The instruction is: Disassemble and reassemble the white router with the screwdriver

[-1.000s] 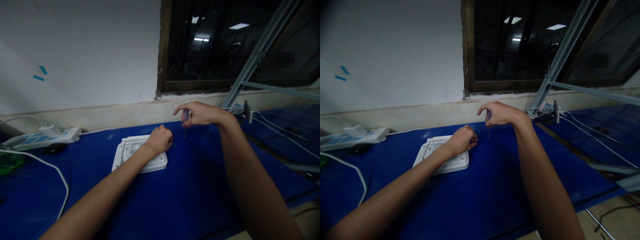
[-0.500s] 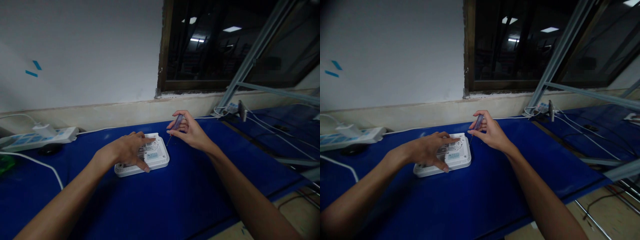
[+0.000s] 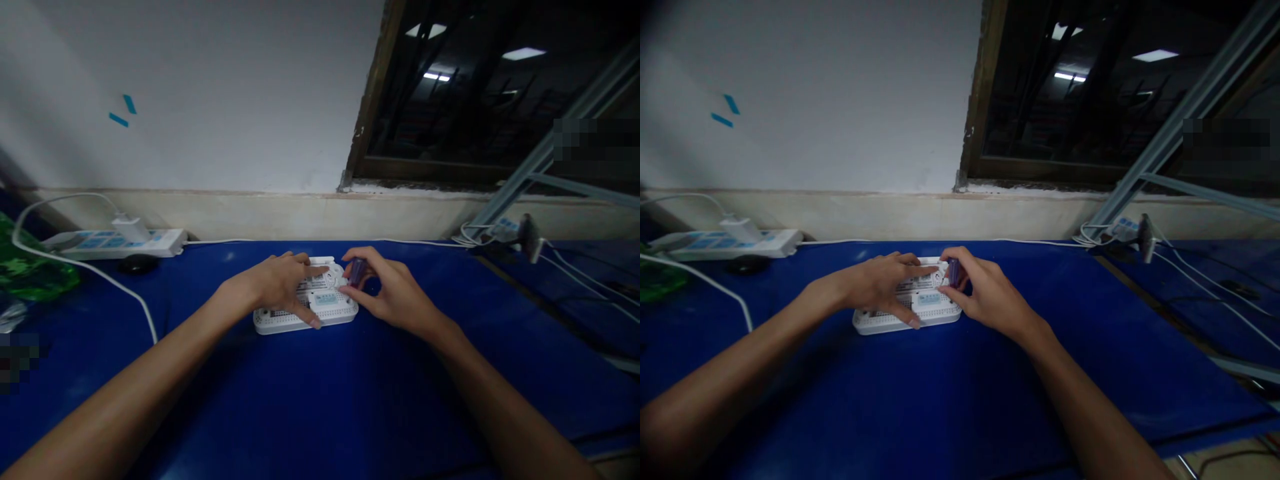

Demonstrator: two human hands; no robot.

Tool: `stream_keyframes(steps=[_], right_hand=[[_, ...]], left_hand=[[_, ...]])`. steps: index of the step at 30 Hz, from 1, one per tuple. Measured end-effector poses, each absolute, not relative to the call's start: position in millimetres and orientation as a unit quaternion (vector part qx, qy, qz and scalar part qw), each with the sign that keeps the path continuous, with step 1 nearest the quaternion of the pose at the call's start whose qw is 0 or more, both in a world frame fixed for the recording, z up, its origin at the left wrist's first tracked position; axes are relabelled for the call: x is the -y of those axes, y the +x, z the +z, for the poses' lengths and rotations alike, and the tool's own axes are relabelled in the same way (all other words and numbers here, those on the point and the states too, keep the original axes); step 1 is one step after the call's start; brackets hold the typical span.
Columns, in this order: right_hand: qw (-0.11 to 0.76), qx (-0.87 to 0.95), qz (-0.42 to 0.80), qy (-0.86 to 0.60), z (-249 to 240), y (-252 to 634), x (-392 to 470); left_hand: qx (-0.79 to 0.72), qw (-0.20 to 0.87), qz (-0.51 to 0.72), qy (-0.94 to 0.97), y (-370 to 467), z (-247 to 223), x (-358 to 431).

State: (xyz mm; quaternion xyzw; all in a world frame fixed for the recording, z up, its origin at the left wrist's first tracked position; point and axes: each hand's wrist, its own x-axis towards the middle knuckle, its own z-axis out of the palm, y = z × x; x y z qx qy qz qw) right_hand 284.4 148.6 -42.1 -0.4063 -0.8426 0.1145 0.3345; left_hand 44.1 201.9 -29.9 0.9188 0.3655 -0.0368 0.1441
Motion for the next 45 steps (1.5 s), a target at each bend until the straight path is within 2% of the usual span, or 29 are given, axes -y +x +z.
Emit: stream_keyframes(steps=[4, 7, 11, 15, 22, 24, 31, 35, 38, 41, 45], right_hand=[[0.330, 0.826, -0.039, -0.455, -45, 278, -146], [0.334, 0.816, -0.089, -0.464, -43, 278, -145], [0.332, 0.848, -0.017, -0.412, -35, 280, -144], [0.292, 0.879, 0.044, -0.375, -27, 281, -140], [0.226, 0.846, -0.085, -0.476, -38, 276, -143], [0.214, 0.855, -0.076, -0.466, -39, 274, -143], [0.217, 0.880, 0.046, -0.421, -28, 280, -133], [0.230, 0.860, 0.028, -0.455, -27, 284, -134], [0.284, 0.847, -0.006, -0.450, -31, 281, -140], [0.329, 0.843, 0.013, -0.425, -36, 275, -141], [0.293, 0.867, 0.057, -0.399, -36, 273, -137]], left_hand=[[-0.353, 0.125, -0.018, 0.927, 42, -35, -202], [-0.348, 0.119, -0.008, 0.930, 41, -38, -201], [-0.357, 0.125, -0.008, 0.926, 40, -39, -199], [-0.377, 0.126, -0.025, 0.917, 42, -37, -196], [-0.372, 0.130, -0.013, 0.919, 40, -40, -198], [-0.374, 0.132, -0.012, 0.918, 40, -41, -198], [-0.376, 0.116, -0.022, 0.919, 43, -38, -196], [-0.377, 0.117, -0.032, 0.918, 43, -36, -195], [-0.374, 0.123, -0.028, 0.919, 42, -35, -195], [-0.376, 0.130, -0.025, 0.917, 41, -36, -195], [-0.370, 0.127, -0.012, 0.920, 41, -39, -196]])
